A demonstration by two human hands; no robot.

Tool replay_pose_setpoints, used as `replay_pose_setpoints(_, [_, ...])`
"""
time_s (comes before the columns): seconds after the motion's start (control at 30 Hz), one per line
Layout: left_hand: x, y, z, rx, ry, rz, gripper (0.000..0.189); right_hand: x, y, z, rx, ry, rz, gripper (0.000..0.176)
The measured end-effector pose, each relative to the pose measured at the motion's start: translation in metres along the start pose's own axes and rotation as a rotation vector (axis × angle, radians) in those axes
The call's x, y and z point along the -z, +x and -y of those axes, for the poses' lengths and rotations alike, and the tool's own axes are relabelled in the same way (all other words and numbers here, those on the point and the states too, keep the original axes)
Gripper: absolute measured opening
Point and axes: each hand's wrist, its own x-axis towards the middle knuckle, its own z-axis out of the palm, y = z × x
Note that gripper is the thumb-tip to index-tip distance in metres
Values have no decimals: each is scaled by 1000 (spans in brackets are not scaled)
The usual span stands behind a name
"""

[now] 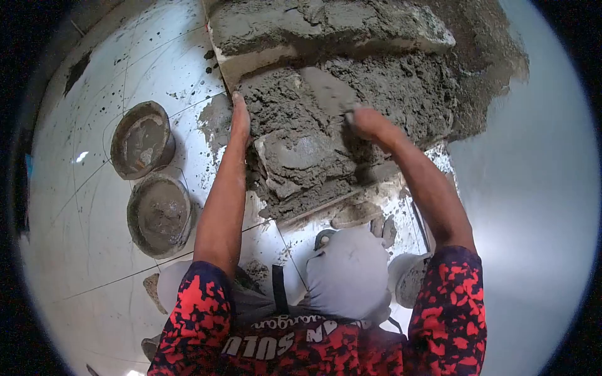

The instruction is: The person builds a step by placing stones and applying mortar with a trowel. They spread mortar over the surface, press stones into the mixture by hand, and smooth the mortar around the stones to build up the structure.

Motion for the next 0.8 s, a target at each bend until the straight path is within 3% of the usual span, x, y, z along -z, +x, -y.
replay_pose_setpoints(0.13, [11, -32, -15, 30, -135, 75, 78, 62, -31, 14, -356, 50, 198, 31])
replay_pose_setpoints(0.17, [10, -32, -19, 54, -210, 112, 78, 63, -40, 17, -359, 56, 186, 31])
replay_pose_setpoints(0.23, [11, -27, -26, 104, -361, 178, 79, 56, -68, 27, -18, 76, 59, 35])
replay_pose_setpoints(0.27, [13, -27, -27, 101, -357, 178, 79, 41, -77, 20, 25, 113, 44, 39])
replay_pose_setpoints(0.37, [17, -28, -24, 137, -305, 187, 78, 30, -95, 6, 27, -40, 151, 35])
replay_pose_setpoints(0.43, [16, -28, -26, 153, -274, 198, 77, 13, -80, -57, -181, -9, 112, 38])
replay_pose_setpoints(0.47, [17, -25, -25, 148, -273, 194, 77, 8, -70, -91, -123, -111, -28, 38])
replay_pose_setpoints(0.53, [19, -27, -18, 138, -267, 205, 75, 35, -68, -81, -329, 298, -81, 32])
replay_pose_setpoints(0.63, [23, -25, -8, 101, -283, 209, 73, 77, -75, -23, -314, 332, -6, 30])
replay_pose_setpoints(0.73, [15, -21, -2, 75, -319, 189, 72, 76, -79, 20, -210, 675, 71, 39])
replay_pose_setpoints(0.77, [13, -15, 0, 73, -326, 189, 71, 65, -75, 25, -201, 669, 72, 39])
replay_pose_setpoints(0.8, [11, -13, 1, 67, -334, 190, 70, 51, -67, 29, -98, 453, -8, 40])
